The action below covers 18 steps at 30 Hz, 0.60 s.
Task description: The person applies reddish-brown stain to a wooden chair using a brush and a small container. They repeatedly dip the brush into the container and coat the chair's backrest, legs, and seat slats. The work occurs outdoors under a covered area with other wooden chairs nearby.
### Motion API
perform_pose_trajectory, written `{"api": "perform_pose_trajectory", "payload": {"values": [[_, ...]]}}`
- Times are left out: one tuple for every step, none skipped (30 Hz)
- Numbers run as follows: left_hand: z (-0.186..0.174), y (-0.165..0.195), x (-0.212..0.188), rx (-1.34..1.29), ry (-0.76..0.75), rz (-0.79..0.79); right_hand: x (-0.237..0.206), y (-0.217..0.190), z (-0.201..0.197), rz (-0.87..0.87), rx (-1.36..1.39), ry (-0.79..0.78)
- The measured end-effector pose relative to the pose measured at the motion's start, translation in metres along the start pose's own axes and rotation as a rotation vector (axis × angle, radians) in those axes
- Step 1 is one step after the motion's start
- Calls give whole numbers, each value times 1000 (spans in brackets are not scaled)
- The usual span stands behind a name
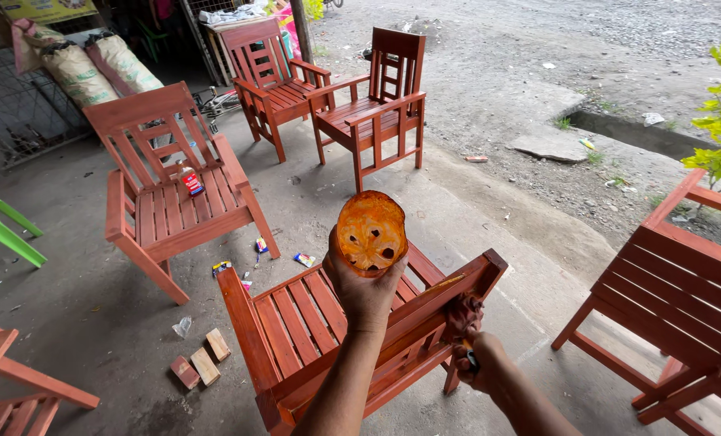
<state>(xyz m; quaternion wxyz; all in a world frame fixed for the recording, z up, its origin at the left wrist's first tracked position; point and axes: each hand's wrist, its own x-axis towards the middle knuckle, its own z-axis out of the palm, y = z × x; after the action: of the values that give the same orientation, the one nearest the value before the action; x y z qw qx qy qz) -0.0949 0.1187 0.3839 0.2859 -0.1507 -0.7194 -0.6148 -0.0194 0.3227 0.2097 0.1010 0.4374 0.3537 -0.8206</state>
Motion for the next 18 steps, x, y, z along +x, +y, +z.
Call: {"api": "perform_pose_trajectory", "payload": {"values": [[-2, 1, -1, -4, -17, -15, -3, 13, 6, -3, -2, 10], [-4, 1, -3, -8, -34, -31, -8, 26, 12, -4, -5, 21], [-6, 2, -3, -10, -49, -44, -13, 36, 20, 16, -6, 28], [-9, 3, -2, -15, -60, -44, -18, 48, 29, 37, -8, 33], [-12, 3, -3, -18, -72, -46, -25, 61, 37, 60, -10, 38], [-15, 3, -2, -23, -83, -47, -31, 73, 43, 71, -25, 26], [-17, 3, -1, -28, -80, -33, -37, 84, 48, 78, -42, 13], [-20, 2, -1, -30, -79, -21, -41, 93, 54, 90, -60, 1], [-23, 1, -2, -32, -78, -13, -44, 103, 58, 115, -80, 2], [-24, 0, -2, -45, -86, -24, -47, 112, 62, 139, -102, 3], [-24, -1, -3, -57, -93, -36, -48, 119, 66, 163, -125, 5], [-25, -1, -5, -68, -101, -50, -48, 127, 71, 182, -135, -2], [-24, -2, -6, -63, -99, -48, -48, 136, 77, 200, -146, -10], [-23, -2, -6, -59, -95, -44, -49, 141, 81, 216, -158, -18], [-22, -2, -6, -52, -90, -42, -49, 144, 85, 215, -121, -33], [-21, -3, -6, -52, -90, -31, -51, 144, 86, 216, -86, -50], [-19, -2, -6, -51, -87, -19, -52, 141, 87, 217, -54, -68], [-18, -3, -5, -48, -86, -7, -55, 136, 84, 238, -40, -139]]}}
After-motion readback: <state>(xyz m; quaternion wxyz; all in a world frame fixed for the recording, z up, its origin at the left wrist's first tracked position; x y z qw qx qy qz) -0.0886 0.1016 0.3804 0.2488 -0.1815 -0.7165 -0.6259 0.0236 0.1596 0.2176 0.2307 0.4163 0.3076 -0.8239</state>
